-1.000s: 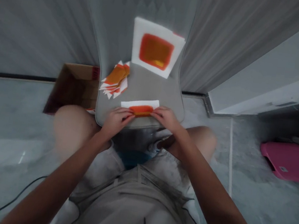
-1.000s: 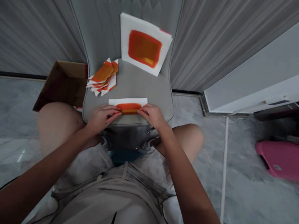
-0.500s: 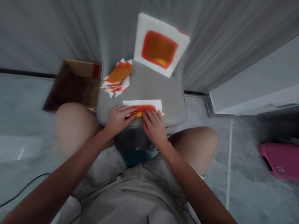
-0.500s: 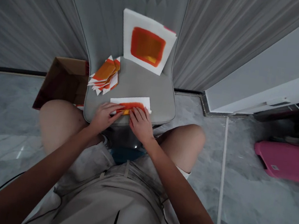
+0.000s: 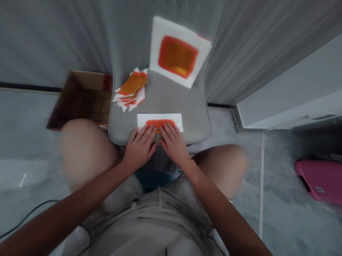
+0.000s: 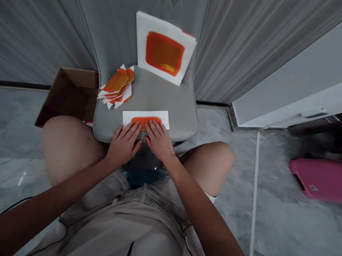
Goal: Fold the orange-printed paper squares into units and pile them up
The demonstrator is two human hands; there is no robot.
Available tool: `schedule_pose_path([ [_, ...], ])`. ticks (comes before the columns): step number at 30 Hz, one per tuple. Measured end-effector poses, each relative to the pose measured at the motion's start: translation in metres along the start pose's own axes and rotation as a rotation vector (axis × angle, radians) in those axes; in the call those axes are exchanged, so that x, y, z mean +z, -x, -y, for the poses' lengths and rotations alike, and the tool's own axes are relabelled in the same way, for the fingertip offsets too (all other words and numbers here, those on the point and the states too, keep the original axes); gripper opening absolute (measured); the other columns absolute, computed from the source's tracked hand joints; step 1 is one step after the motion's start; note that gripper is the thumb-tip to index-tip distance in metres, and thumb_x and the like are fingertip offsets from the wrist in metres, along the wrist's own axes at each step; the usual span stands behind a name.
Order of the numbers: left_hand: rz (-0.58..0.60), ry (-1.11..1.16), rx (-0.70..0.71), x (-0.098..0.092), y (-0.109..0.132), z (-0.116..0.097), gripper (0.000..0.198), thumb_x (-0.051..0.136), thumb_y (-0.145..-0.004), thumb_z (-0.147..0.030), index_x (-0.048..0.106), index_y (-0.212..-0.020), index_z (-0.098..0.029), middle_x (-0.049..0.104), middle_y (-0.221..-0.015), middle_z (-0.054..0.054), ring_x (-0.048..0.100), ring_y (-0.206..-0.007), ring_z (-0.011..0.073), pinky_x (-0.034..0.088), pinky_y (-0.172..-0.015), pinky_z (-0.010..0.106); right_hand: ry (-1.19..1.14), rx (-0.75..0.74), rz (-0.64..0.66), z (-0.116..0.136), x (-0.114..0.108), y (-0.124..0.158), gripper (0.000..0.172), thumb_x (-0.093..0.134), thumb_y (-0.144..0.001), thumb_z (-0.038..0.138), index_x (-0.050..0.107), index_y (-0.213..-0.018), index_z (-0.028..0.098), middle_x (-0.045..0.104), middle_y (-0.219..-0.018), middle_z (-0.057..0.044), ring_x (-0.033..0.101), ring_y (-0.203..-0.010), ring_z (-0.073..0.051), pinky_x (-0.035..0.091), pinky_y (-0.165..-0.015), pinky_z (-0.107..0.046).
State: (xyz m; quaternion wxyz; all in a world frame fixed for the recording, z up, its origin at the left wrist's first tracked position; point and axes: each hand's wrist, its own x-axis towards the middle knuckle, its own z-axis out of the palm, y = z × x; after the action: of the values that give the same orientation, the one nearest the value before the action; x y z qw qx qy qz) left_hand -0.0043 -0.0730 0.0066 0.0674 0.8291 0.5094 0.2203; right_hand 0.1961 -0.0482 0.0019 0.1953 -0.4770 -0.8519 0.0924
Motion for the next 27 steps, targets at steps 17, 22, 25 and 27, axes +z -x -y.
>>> schedule_pose_path([
  [17, -0.035, -0.029, -0.065, 0.004, 0.011, -0.008, 0.063, 0.044, -0.107, -0.036, 0.037, -0.165, -0.015, 0.034, -0.170, 0.018, 0.032, -0.160, 0.0342, 0.018, -0.132, 0.062, 0.053, -0.031, 0.004, 0.002, -0.002, 0.005, 0.059, 0.046, -0.110, 0.042, 0.043, -0.162, 0.014, 0.043, -0.168, -0.015, 0.031, -0.161, -0.028, 0.027, -0.133, -0.053],
  [22, -0.027, -0.078, -0.088, 0.004, 0.014, -0.011, 0.063, 0.044, -0.108, -0.037, 0.036, -0.166, -0.013, 0.033, -0.170, 0.019, 0.030, -0.161, 0.0347, 0.019, -0.132, 0.060, 0.104, 0.066, -0.029, 0.001, 0.003, 0.012, 0.066, 0.046, -0.109, 0.050, 0.042, -0.162, 0.012, 0.035, -0.171, -0.018, 0.026, -0.163, -0.030, 0.025, -0.133, -0.054],
  [25, -0.012, -0.107, -0.105, 0.004, 0.015, -0.011, 0.064, 0.043, -0.108, -0.038, 0.034, -0.166, -0.014, 0.031, -0.171, 0.018, 0.029, -0.161, 0.0337, 0.019, -0.133, 0.058, 0.133, 0.189, -0.049, 0.001, 0.007, 0.016, 0.080, 0.041, -0.107, 0.060, 0.033, -0.165, 0.005, 0.033, -0.171, -0.021, 0.025, -0.163, -0.031, 0.022, -0.133, -0.055],
  [27, -0.006, -0.114, -0.107, 0.004, 0.016, -0.010, 0.064, 0.043, -0.108, -0.038, 0.033, -0.167, -0.014, 0.030, -0.172, 0.017, 0.029, -0.161, 0.0337, 0.018, -0.133, 0.058, 0.146, 0.219, -0.039, 0.003, 0.008, 0.018, 0.083, 0.036, -0.108, 0.063, 0.029, -0.166, 0.004, 0.033, -0.172, -0.020, 0.023, -0.164, -0.030, 0.020, -0.133, -0.054],
])
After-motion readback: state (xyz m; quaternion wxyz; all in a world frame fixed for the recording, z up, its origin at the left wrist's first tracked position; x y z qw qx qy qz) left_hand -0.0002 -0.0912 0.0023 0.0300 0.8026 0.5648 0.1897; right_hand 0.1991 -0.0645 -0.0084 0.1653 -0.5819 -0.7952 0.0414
